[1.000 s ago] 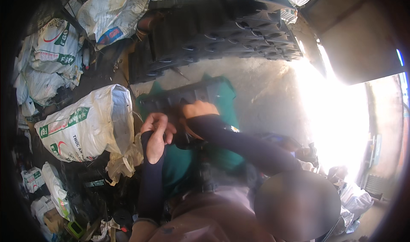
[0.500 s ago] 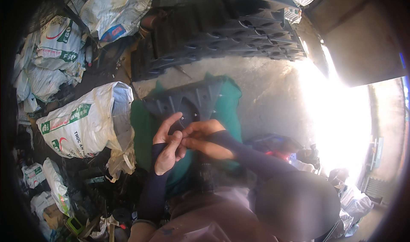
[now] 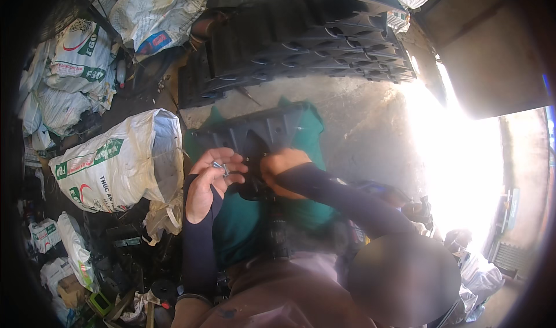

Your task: The person sits on the floor and assembles a black plastic part. They apply a substance from a small container, insert screws by hand, and use a cordless drill to fasten them. The person handles the part repeatedly, turning it over and adjusting components.

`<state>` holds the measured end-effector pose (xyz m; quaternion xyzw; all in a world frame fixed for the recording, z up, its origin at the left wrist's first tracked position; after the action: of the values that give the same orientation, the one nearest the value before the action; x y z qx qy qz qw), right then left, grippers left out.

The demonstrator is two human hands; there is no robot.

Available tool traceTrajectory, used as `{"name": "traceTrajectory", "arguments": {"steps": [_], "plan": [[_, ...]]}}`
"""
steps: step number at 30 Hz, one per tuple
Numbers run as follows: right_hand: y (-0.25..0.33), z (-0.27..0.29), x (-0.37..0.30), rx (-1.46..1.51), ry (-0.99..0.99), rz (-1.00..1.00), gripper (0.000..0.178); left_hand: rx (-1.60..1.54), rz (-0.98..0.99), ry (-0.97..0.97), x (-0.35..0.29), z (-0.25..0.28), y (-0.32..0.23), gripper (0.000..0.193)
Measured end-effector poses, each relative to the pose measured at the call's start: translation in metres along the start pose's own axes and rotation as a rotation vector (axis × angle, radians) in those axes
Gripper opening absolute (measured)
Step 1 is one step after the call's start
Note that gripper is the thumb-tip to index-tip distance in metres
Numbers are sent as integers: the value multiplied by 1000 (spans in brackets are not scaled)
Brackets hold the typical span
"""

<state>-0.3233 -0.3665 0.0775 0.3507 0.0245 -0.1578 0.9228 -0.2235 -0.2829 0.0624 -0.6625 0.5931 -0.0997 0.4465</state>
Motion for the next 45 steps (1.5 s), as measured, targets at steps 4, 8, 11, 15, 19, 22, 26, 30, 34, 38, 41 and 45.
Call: {"name": "traceTrajectory", "arguments": {"steps": [4,8,11,15,19,22,26,30,34,38,41,45], "plan": [[-4,-13,4,-64,68,-74,8,-71,15,50,7,4,5,27],[5,-9,5,-106,16,-35,6,-61,13,59,10,10,8,26],[11,-3,4,-94,-57,5,6,-65,22,59,11,12,9,24],[7,-7,5,-110,-8,-14,6,-85,14,55,11,12,9,22],[6,-9,7,-155,32,-32,6,-80,9,83,11,11,10,22],[7,-7,7,-174,13,-52,7,-65,11,79,12,11,11,21],[13,-3,6,-160,-22,-26,8,-55,15,55,14,15,12,19],[9,-6,6,-172,8,-50,8,-26,22,59,15,15,13,18],[5,-20,7,-222,65,-72,14,-35,16,51,16,17,14,18],[-3,-27,11,-317,36,-220,17,-61,23,67,18,16,17,17],[4,-23,14,-357,28,-208,18,-79,26,65,19,16,17,17],[23,9,13,-81,-89,-8,14,-118,-4,68,15,15,15,20]]}}
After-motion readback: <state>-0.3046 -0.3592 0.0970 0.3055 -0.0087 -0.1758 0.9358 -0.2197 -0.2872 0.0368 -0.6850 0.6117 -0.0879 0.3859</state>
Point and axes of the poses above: each hand's wrist, its own x-axis towards the middle knuckle, its own z-axis out of the back of the hand, y = z × x, the point moved 10 cm from there along x, towards the middle knuckle, and after that the axes turned 5 degrees about z, right-handed, at the moved point
